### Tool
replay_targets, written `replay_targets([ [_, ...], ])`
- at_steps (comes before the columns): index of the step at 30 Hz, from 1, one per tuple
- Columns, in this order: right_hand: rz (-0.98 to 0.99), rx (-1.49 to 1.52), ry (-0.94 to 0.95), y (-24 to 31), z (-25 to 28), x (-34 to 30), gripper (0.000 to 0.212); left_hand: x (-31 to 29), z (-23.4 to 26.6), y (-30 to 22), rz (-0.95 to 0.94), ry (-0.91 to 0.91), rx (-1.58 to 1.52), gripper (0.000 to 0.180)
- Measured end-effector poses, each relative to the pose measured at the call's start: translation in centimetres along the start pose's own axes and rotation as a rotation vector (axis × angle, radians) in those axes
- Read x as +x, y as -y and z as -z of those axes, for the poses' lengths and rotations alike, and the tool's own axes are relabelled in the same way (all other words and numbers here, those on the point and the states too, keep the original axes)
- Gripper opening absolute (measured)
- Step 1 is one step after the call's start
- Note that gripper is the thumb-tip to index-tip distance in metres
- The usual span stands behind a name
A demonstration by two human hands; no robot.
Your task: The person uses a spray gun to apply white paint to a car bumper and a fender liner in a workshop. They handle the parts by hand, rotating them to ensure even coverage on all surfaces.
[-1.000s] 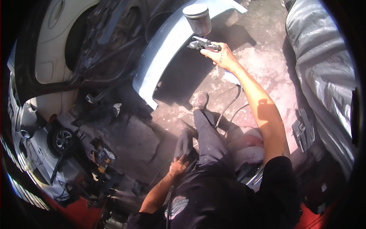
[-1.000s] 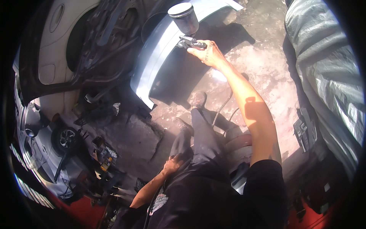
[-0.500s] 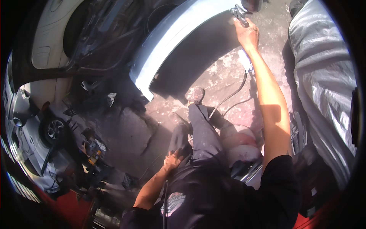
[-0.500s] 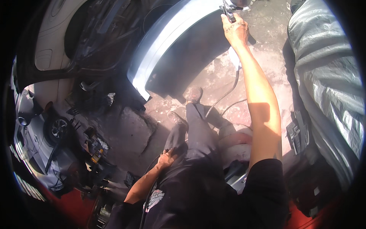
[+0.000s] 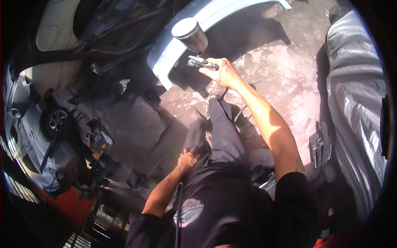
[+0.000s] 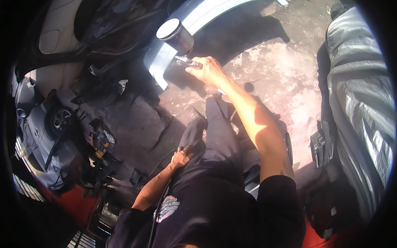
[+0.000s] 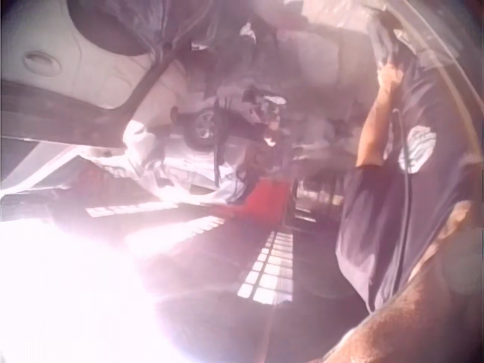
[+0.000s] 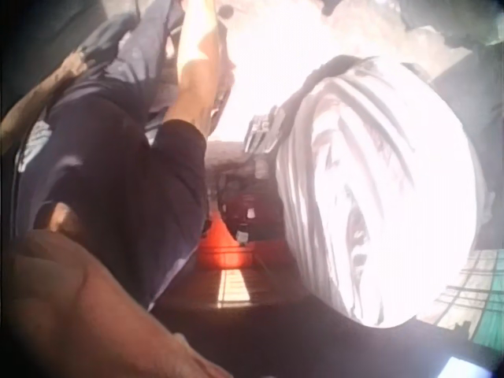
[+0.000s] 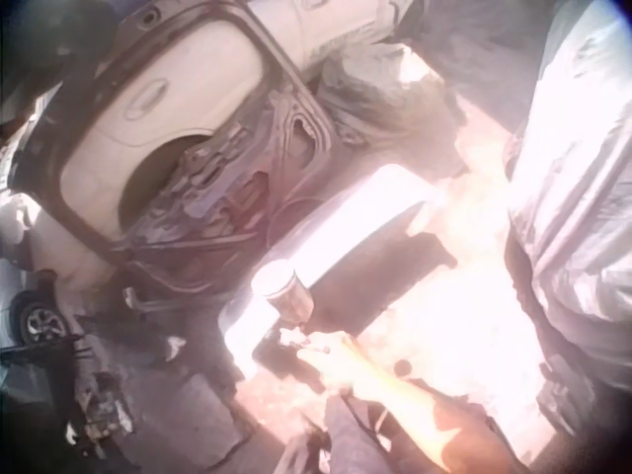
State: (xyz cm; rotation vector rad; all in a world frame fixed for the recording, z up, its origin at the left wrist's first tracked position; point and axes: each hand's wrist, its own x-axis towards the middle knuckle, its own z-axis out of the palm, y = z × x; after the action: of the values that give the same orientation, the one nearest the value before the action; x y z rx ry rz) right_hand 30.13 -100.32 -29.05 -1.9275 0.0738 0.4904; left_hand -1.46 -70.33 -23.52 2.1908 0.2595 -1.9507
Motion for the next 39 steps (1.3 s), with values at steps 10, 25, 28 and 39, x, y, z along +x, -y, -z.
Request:
replay_targets([
  [10,-0.105,-0.351,-0.875,-1.4,11.2,3.2,0.037,0.0,-2.1,2.9,-0.04,-0.029,-0.053,0.066],
  [25,0.015,-0.069,0.129,1.3,-11.6,-3.7,0.032,0.8,-3.1,6.1,-0.021,-0.012,-0.074,0.076],
  [28,-0.045,-0.016,0.187,1.8,-11.2,-3.5,0.031,0.4,-2.5,5.9,-0.028,0.022,-0.106,0.075],
  [39,0.025,-0.27,-0.043,2.6,-6.1,0.2,0.03,0.3,-3.9,6.4,-0.042,-0.016,-0.16,0.071],
])
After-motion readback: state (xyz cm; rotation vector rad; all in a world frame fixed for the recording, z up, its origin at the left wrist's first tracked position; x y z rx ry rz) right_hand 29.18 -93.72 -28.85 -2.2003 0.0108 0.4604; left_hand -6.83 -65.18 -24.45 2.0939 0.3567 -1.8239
